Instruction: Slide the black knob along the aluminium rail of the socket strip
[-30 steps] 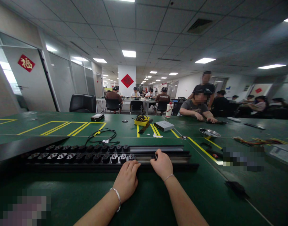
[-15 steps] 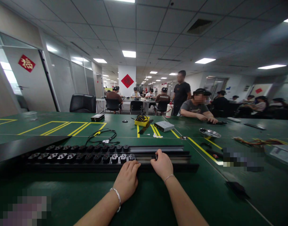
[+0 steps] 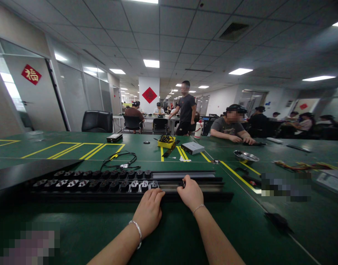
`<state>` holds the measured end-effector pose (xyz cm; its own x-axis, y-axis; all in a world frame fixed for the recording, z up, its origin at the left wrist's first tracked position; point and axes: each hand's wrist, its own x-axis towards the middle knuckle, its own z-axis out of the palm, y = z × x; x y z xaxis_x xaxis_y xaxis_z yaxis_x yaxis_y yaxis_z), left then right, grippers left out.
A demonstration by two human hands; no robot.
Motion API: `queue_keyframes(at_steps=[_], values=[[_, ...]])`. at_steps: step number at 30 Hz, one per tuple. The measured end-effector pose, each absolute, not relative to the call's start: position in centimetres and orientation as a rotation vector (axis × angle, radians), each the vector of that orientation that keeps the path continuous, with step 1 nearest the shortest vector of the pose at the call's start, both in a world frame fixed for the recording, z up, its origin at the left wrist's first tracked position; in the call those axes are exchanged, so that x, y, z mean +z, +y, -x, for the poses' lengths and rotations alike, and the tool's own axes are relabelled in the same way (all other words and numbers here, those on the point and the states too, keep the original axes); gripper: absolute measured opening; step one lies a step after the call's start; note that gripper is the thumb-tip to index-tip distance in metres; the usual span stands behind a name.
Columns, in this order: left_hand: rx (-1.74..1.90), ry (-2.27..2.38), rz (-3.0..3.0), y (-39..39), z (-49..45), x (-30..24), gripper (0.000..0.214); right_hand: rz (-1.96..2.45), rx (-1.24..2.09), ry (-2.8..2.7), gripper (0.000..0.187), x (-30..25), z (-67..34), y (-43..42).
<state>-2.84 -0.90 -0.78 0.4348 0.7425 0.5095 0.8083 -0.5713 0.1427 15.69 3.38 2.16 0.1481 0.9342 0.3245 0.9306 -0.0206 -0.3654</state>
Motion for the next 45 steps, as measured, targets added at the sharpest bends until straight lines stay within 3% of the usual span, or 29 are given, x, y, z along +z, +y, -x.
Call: queue_keyframes(at_steps=[45], values=[[-0.771,-1.391,2.557,-0.98,2.97,-0.6,0.051,1.958,0.029,-1.802,0.017,2.79,-15.86,3.13]])
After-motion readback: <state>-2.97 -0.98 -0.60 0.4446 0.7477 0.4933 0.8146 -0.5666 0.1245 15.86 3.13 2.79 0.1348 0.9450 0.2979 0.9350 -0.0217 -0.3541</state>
